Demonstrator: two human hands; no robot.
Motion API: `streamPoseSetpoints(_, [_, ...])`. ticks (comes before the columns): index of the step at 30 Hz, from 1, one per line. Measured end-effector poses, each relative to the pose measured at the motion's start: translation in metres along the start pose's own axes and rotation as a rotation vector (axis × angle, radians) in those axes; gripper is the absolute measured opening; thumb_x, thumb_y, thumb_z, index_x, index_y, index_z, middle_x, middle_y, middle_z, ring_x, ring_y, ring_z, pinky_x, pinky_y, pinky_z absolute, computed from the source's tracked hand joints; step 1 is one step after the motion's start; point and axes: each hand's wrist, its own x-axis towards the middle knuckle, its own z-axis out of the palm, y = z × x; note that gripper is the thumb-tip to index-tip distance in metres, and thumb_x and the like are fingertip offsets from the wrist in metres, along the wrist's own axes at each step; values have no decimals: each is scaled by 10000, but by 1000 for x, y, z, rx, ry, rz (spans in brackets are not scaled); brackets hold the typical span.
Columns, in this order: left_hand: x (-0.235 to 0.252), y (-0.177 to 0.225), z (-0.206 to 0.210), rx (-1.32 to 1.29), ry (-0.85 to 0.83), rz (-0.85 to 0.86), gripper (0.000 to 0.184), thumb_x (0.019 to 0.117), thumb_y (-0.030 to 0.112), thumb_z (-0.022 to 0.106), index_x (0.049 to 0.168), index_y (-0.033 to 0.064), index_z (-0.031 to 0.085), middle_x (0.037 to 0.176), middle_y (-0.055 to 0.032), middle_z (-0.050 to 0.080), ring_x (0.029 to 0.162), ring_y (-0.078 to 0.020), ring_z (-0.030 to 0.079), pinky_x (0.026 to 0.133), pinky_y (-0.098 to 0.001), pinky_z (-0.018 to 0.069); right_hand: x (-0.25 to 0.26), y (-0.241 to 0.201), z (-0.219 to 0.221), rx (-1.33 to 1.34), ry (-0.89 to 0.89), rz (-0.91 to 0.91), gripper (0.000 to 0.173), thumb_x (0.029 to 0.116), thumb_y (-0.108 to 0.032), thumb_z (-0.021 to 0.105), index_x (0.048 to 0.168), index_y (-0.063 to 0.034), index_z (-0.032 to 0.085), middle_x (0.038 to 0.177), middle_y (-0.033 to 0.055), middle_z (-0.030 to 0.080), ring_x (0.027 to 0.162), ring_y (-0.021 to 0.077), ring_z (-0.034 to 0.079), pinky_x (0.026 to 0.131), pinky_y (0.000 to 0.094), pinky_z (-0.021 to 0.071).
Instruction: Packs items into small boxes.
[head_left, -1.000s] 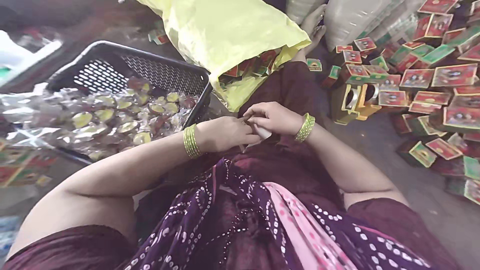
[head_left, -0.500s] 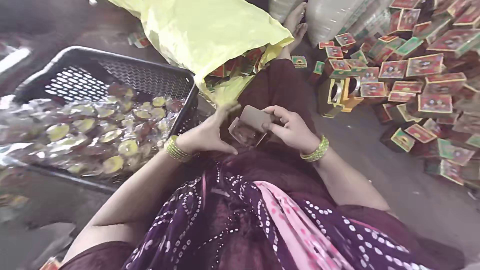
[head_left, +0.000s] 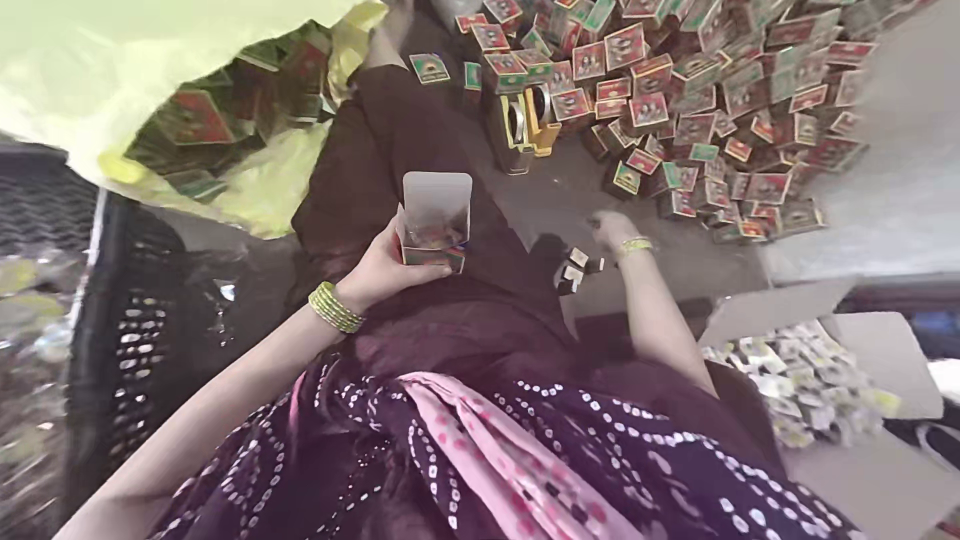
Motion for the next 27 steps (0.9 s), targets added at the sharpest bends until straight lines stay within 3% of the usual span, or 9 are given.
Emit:
streamPoseSetpoints(3, [3,-9,-1,-90,20,-45,746,667,-25,909,1334,80,592,1182,-53,735,1066,-185,720,945,-377,615,5,37,51,-2,-140,114,433,989,-352,667,1343,-102,662,1311,226,656,1240,417,611,1054,642,459])
streamPoseSetpoints(7, [-2,-8,-2,-157,122,-65,807,634,-87,891,1352,74,556,1195,-47,726,1078,-180,714,942,-377,616,-4,37,83,-98,-21,116,427,967,-333,671,1297,-64,689,1433,272,551,1372,475,473,1085,654,422])
streamPoseSetpoints(9, [-2,-11,-5,-157,185,-58,890,630,-65,915,1410,50,502,1237,-71,708,1129,-197,696,986,-398,600,2,30,80,-101,-10,119,490,939,-346,700,1314,-34,657,1400,293,564,1341,493,496,1056,681,429])
streamPoseSetpoints(11, [-2,-14,-7,-144,217,-15,900,645,-26,928,1423,32,480,1248,-82,699,1145,-201,688,1008,-401,586,2,13,69,-32,-13,101,501,985,-390,639,1314,-13,613,1278,278,646,1222,456,611,1006,655,474])
streamPoseSetpoints(15, [2,-14,-5,-116,264,18,875,668,31,942,1414,30,485,1224,-93,712,1122,-214,704,1003,-417,596,-16,-55,28,393,202,-191,395,1018,-238,629,1332,-1,592,1185,226,680,1024,319,705,926,504,578])
streamPoseSetpoints(17, [1,-17,-5,-57,280,51,895,658,85,959,1416,24,486,1223,-80,710,1126,-187,698,1006,-396,593,-41,-103,9,697,271,-433,353,1029,-190,603,1356,-58,624,1249,156,664,995,206,717,875,390,623])
streamPoseSetpoints(19, [1,-20,-5,-12,279,85,923,651,131,973,1424,18,481,1227,-73,711,1130,-173,697,1011,-385,593,-78,-150,-11,875,234,-703,378,1013,-166,637,1380,-80,616,1221,88,698,995,156,715,882,353,622])
streamPoseSetpoints(23, [0,-20,-5,71,286,112,899,637,158,976,1389,14,506,1202,-52,719,1117,-131,695,1015,-358,583,-130,-222,-22,862,202,-978,336,892,-175,812,1172,-75,655,953,29,740,799,134,733,708,336,659])
streamPoseSetpoints(27, [-4,-22,-9,62,265,151,839,666,141,952,1360,-6,504,1157,-44,717,1082,-92,691,995,-318,579,-143,-255,-4,498,269,-967,199,915,-311,760,1018,-148,710,863,-35,729,768,64,704,697,310,618])
